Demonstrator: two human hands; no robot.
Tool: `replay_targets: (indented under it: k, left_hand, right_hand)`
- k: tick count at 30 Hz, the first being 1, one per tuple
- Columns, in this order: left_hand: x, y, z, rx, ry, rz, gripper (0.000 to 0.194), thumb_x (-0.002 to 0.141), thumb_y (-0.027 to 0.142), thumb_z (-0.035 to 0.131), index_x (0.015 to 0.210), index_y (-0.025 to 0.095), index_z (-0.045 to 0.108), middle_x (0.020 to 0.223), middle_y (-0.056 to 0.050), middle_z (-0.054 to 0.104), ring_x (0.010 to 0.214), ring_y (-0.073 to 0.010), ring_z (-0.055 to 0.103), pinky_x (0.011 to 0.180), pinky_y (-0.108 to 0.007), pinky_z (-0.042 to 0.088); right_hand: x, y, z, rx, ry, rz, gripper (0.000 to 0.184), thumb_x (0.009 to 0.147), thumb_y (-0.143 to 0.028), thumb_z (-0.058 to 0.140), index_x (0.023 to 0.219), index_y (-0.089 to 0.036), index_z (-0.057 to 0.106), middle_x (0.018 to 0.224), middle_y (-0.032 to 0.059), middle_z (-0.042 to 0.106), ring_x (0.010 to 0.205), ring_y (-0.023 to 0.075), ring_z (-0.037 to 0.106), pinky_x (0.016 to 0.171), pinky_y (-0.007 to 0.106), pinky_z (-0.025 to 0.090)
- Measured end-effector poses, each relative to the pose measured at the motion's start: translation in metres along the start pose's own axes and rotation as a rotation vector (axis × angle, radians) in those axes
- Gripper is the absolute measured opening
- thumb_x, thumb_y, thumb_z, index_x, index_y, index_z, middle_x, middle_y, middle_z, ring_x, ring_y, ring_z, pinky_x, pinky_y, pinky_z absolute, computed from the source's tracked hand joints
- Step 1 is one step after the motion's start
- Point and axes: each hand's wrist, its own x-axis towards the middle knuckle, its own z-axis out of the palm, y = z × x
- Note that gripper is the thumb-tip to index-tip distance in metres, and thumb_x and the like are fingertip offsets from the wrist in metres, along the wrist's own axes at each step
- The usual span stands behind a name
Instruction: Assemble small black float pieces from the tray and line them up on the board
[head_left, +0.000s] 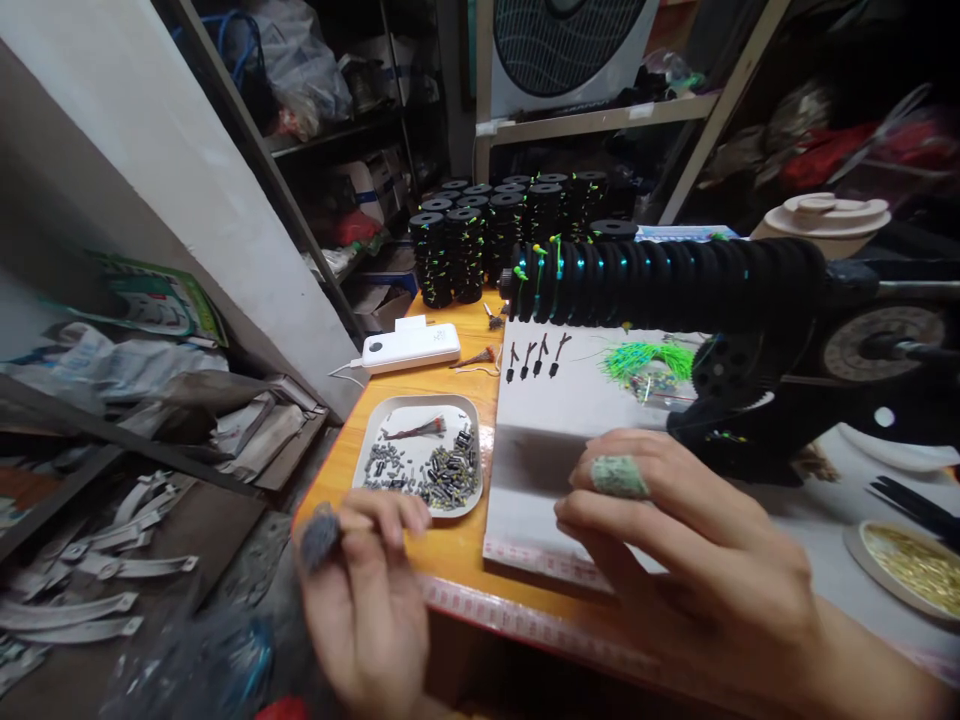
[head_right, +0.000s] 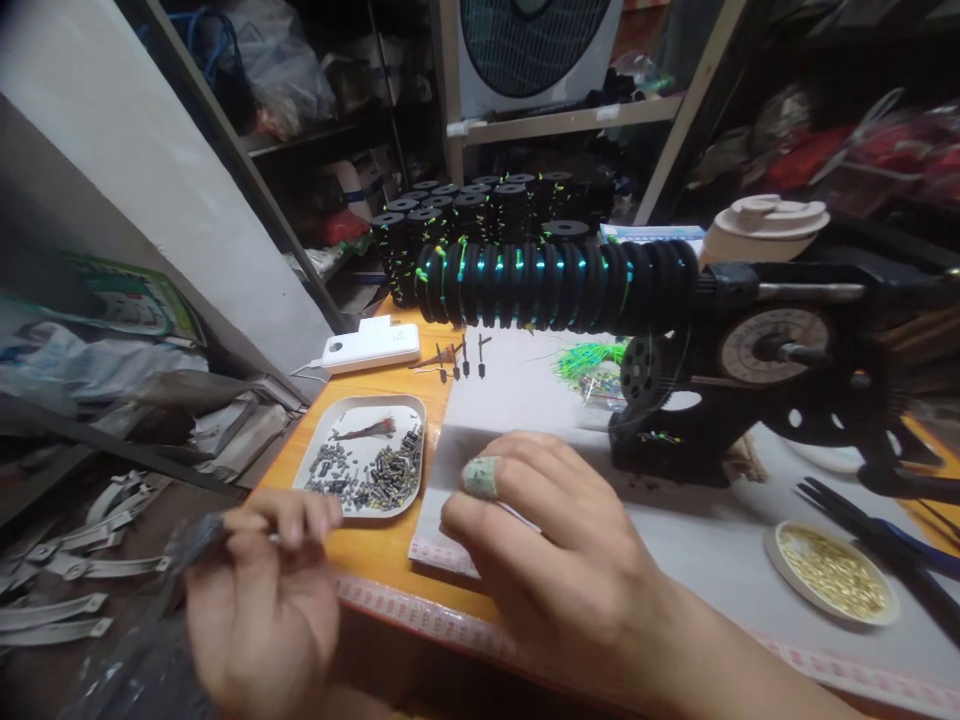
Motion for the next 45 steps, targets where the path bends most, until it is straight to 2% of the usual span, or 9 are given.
replay_targets:
  k: [3,7,11,16,23,29,35,40,45]
  left_hand:
    - [0.038,0.006,-0.024,0.399,-0.075,0.034,0.005,0.096,0.024,0.059,0.100,0.023,0.056,0.116,-0.004,0.061,0.110,-0.0195,0.061,0.099,-0.036,0.045]
    - [0.081,0.007,-0.039,0.877,-0.490,0.058,0.010,0.100,0.020,0.043,0.091,0.025,0.044,0.083,0.001,0.058,0.073,-0.0161,0.059,0.074,-0.032,0.047]
    - [0.106,0.001,-0.028,1.045,-0.859,-0.020,0.011,0.090,0.015,0.053,0.083,0.021,0.059,0.080,-0.002,0.063,0.078,-0.0215,0.059,0.074,-0.034,0.043]
    - [0.115,-0.011,-0.014,1.099,-1.019,-0.020,0.015,0.085,0.014,0.057,0.072,0.020,0.061,0.080,-0.005,0.061,0.080,-0.0240,0.057,0.077,-0.036,0.041]
    - [0.106,-0.009,-0.013,0.999,-0.856,-0.078,0.016,0.079,0.011,0.064,0.067,0.020,0.060,0.070,-0.002,0.058,0.070,-0.0209,0.051,0.072,-0.034,0.037]
    - [0.043,-0.001,0.000,0.638,-0.595,-0.233,0.016,0.089,0.033,0.060,0.083,0.018,0.060,0.076,-0.002,0.060,0.070,-0.0155,0.054,0.065,-0.027,0.044]
    - [-0.008,0.004,0.023,-0.232,-0.262,-0.821,0.028,0.073,0.030,0.084,0.068,0.015,0.062,0.064,0.003,0.055,0.056,-0.0059,0.044,0.055,-0.015,0.041]
    - [-0.014,0.006,0.029,-0.330,-0.167,-0.945,0.025,0.071,0.029,0.087,0.068,0.014,0.068,0.064,0.001,0.059,0.058,-0.0062,0.048,0.060,-0.015,0.046]
    - [-0.013,0.005,0.027,-0.323,-0.197,-0.951,0.026,0.072,0.030,0.086,0.066,0.014,0.067,0.064,0.000,0.060,0.057,-0.0064,0.050,0.060,-0.016,0.046]
  right_hand:
    - [-0.001,-0.001,0.000,-0.036,-0.020,0.008,0.023,0.085,-0.001,0.055,0.100,-0.018,0.058,0.078,0.0064,0.061,0.076,0.0203,0.059,0.066,0.033,0.048]
    - [0.003,-0.003,0.003,-0.019,-0.032,0.069,0.015,0.088,-0.003,0.054,0.091,-0.017,0.058,0.070,0.0032,0.054,0.063,0.0161,0.049,0.056,0.029,0.039]
    - [0.005,-0.001,0.006,0.030,-0.082,0.106,0.013,0.089,-0.005,0.055,0.085,-0.013,0.064,0.068,0.0021,0.045,0.062,0.0152,0.041,0.054,0.028,0.034]
    - [0.002,0.004,0.009,0.053,-0.080,0.124,0.013,0.089,-0.005,0.058,0.088,-0.013,0.068,0.070,0.0006,0.040,0.064,0.0148,0.039,0.055,0.027,0.032]
    - [0.001,0.004,0.008,0.069,-0.036,0.174,0.014,0.088,-0.006,0.061,0.090,-0.016,0.071,0.069,-0.0011,0.037,0.064,0.0147,0.039,0.054,0.026,0.030]
    - [0.005,-0.006,0.005,0.191,-0.027,0.249,0.013,0.088,-0.007,0.057,0.082,-0.018,0.061,0.071,0.0002,0.046,0.065,0.0144,0.047,0.055,0.026,0.036]
    - [0.004,-0.009,0.005,0.349,-0.045,0.319,0.017,0.085,-0.005,0.053,0.080,-0.020,0.048,0.085,0.0051,0.058,0.082,0.0188,0.059,0.073,0.031,0.050]
    - [0.003,-0.011,0.006,0.399,-0.060,0.336,0.018,0.084,-0.003,0.053,0.080,-0.020,0.047,0.085,0.0042,0.058,0.078,0.0175,0.059,0.084,0.038,0.053]
    - [0.002,-0.011,0.005,0.401,-0.066,0.345,0.018,0.085,-0.005,0.055,0.079,-0.021,0.047,0.084,0.0037,0.058,0.077,0.0175,0.059,0.087,0.040,0.054]
